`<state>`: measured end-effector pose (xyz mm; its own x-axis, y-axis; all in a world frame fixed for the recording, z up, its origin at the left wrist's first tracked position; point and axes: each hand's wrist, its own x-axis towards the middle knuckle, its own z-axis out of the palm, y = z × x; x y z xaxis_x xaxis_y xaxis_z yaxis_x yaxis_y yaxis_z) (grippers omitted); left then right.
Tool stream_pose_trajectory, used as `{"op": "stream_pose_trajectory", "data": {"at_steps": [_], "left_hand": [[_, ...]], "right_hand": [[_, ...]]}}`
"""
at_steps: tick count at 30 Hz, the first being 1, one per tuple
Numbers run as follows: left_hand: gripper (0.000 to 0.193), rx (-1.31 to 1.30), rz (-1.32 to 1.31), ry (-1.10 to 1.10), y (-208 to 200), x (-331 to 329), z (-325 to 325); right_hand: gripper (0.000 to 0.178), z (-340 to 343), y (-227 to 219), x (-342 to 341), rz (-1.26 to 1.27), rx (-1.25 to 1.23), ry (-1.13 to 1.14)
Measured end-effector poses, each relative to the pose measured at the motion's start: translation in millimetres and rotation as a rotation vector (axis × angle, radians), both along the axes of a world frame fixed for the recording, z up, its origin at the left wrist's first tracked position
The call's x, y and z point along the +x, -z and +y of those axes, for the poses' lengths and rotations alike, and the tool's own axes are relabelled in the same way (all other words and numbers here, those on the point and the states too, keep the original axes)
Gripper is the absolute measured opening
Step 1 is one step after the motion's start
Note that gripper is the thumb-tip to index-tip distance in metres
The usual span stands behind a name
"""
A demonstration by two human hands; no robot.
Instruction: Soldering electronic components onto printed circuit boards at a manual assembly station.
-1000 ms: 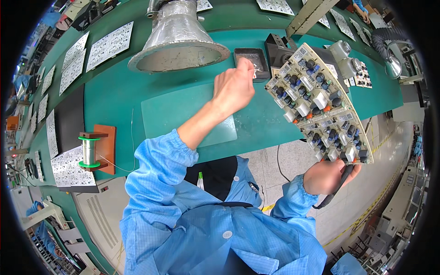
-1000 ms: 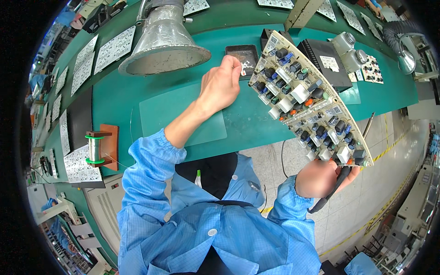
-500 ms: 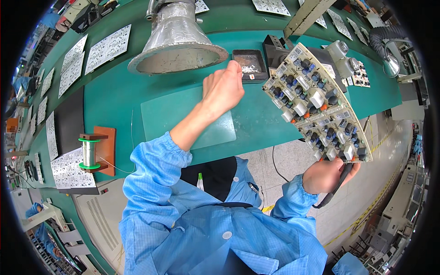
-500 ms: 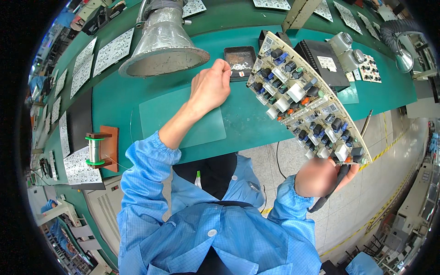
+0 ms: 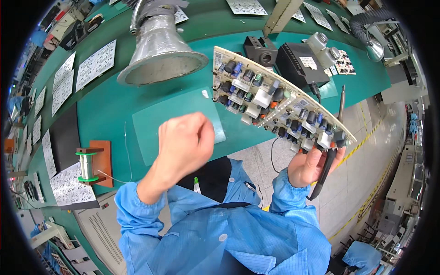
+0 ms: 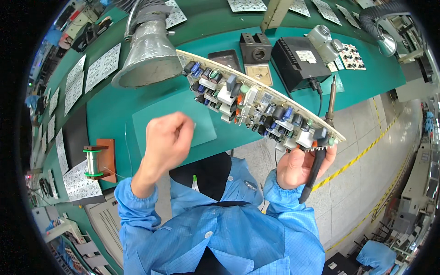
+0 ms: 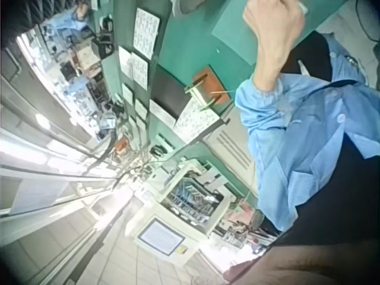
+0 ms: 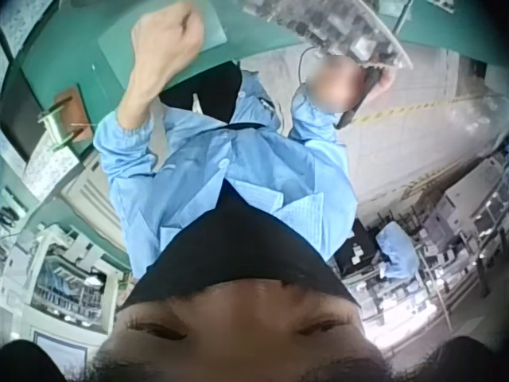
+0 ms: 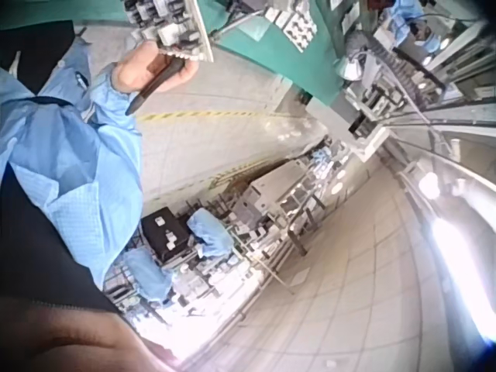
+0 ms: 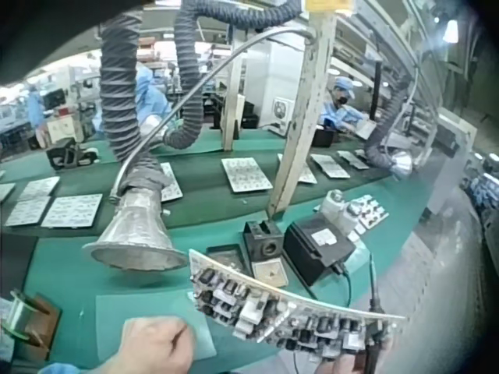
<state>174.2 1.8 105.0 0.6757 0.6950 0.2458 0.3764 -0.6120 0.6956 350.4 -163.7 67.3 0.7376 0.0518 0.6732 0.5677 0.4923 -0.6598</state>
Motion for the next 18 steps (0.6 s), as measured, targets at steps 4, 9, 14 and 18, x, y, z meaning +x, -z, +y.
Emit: {"op": "stream_pose_trajectory", "data": {"at_steps": [4,9,14,18], "left_hand": [[0.003,-0.136,-0.270,0.260,-2.3,-23.0,-39.5],[0.015,-0.266,-0.387,0.362,5.1,-24.8,-73.9],[0.032,-0.475,-0.529,0.440,11.1,-31.1,-90.8],[0.073,-0.867,-0.643,0.518,12.8,-44.1,-106.6]], "right_hand": [[0.052,-9.4,-3.8,1.5,-0.085,-0.027,0.140],[0.046,-31.7,-20.3,17.8,-0.153,0.019,0.148],[0.044,-39.3,-17.4,7.5,-0.171,-0.016,0.134],[0.037,-39.3,5.2,-17.5,-0.282,-0.196,0.221]]}}
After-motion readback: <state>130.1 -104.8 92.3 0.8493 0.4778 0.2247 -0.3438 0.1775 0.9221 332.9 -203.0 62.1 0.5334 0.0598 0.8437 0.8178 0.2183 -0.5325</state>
